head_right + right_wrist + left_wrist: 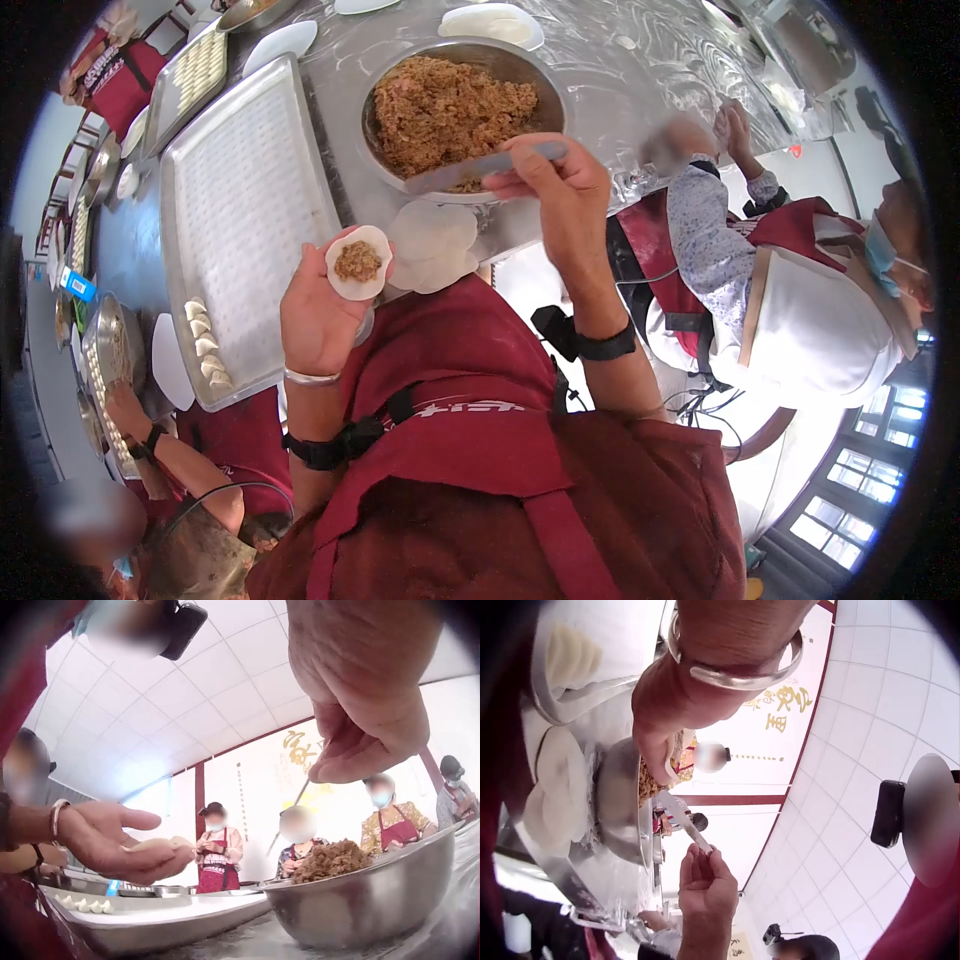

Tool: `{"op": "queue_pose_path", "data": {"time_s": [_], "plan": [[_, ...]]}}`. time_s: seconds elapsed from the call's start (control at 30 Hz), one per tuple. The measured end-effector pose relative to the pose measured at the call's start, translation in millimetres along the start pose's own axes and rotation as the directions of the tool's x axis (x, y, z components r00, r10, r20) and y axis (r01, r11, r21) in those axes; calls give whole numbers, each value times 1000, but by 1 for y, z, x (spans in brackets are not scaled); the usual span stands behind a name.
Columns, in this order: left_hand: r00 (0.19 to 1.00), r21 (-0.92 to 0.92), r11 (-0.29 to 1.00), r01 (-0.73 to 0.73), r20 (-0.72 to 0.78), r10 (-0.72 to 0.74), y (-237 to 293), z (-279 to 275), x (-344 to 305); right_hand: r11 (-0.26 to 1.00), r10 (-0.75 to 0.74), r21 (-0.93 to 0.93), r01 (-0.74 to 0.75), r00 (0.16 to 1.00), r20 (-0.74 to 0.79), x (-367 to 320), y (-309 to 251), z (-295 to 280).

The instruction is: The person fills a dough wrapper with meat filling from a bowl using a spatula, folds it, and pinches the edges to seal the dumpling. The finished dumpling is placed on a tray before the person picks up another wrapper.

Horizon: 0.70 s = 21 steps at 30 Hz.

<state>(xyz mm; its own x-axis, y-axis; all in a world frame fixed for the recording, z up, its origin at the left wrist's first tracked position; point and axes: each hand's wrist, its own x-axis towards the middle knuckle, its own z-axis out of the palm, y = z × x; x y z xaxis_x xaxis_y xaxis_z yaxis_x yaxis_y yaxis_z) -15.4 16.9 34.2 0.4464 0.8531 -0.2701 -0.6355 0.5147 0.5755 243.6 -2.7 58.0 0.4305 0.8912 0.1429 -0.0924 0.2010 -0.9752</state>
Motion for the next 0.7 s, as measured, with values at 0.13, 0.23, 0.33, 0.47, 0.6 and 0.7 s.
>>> {"op": "queue_pose_path", "data": {"time_s": [0.13,0.23,0.33,0.47,0.6,0.7], "plan": [[1000,-20,1000,14,-15,-15,-4,1,5,991,-52,-127,46,997,-50,-3,5,-7],[999,-31,1000,4,-36,-5,-7,2,6,981,56,186,-50,998,-28,-17,2,-2],[999,-31,999,-21,-42,19,-5,9,5,918,247,293,-266,964,100,-26,4,3],[999,18,999,-32,-13,33,-4,15,2,891,306,304,-338,940,149,-28,14,11],[998,59,997,-58,4,58,-7,14,-1,885,312,314,-345,938,153,-29,18,13],[998,132,989,-62,34,58,-7,16,-3,879,326,312,-359,933,154,-29,17,14]]}}
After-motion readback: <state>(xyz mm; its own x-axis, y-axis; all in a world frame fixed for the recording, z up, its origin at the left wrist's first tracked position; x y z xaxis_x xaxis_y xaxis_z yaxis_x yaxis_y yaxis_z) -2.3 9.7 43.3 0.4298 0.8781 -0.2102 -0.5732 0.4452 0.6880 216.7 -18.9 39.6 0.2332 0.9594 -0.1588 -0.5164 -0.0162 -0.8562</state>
